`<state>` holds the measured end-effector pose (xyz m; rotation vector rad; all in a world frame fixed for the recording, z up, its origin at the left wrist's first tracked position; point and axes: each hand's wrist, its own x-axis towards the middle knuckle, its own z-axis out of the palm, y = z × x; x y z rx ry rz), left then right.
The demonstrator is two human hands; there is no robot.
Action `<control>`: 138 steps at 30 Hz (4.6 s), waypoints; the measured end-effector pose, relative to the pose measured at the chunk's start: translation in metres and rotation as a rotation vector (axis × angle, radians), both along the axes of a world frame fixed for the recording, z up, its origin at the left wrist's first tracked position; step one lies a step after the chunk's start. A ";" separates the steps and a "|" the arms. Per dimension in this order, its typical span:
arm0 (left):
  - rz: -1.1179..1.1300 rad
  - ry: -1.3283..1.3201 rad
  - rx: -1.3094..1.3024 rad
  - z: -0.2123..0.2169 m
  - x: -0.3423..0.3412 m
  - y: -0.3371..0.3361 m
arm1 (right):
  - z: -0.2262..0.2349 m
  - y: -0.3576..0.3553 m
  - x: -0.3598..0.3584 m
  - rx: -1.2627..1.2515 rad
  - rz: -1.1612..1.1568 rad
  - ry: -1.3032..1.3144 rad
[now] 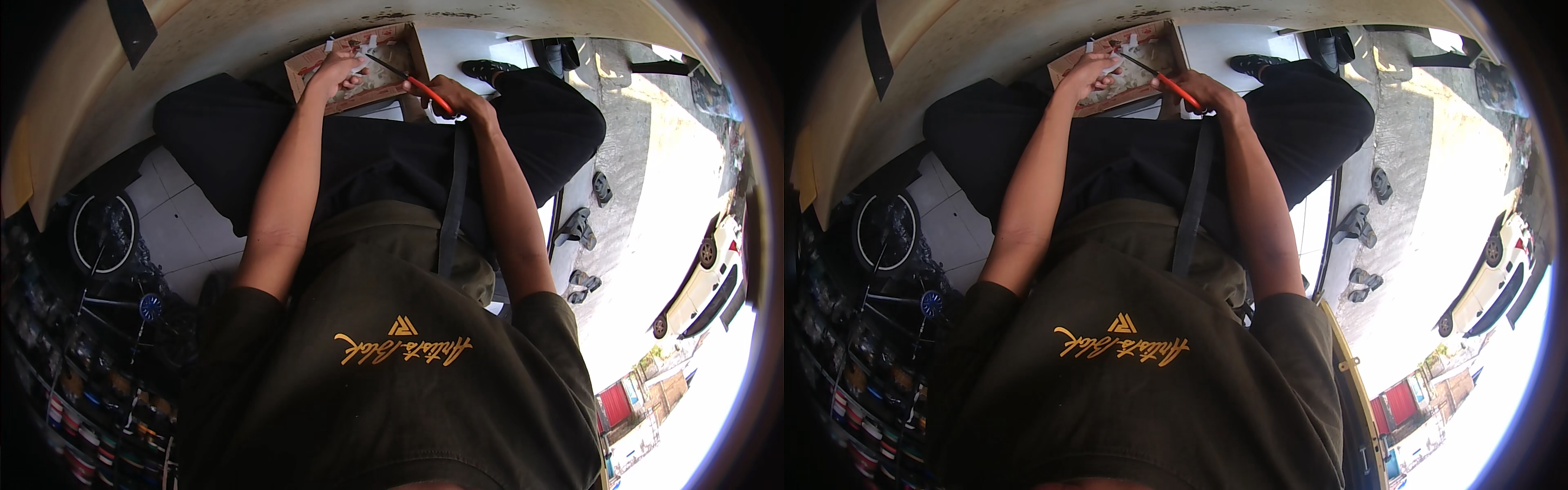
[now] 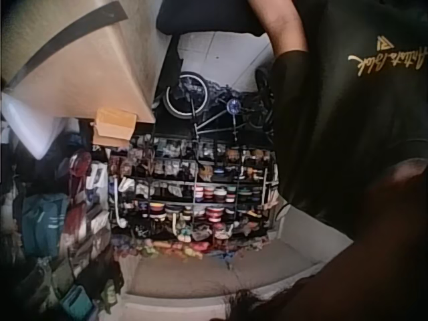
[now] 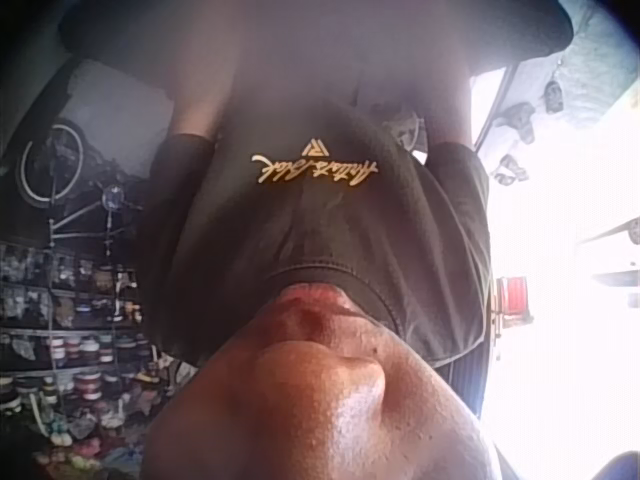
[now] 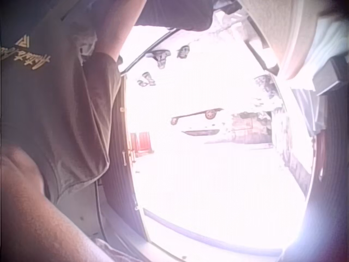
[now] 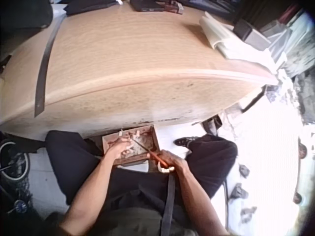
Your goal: The person cuts a strip of white foam into smaller pieces using shears over a cardboard box.
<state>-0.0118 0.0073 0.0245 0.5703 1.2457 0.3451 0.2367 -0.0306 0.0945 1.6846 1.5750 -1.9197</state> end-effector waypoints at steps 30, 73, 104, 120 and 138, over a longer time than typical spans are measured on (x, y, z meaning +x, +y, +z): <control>0.066 -0.119 -0.029 -0.004 0.000 0.000 | 0.000 0.001 -0.006 0.143 0.119 -0.096; 0.443 -0.142 -0.026 -0.017 -0.003 0.000 | 0.000 -0.002 -0.005 -0.077 0.054 -0.150; 0.469 -0.099 0.024 -0.017 0.000 -0.001 | 0.026 -0.002 -0.011 -0.048 0.064 -0.020; 0.415 -0.178 0.025 -0.006 0.001 0.001 | 0.001 -0.004 -0.013 0.086 0.032 -0.028; 0.443 -0.068 -0.001 -0.010 -0.001 0.001 | 0.013 0.001 -0.006 -0.109 0.078 -0.145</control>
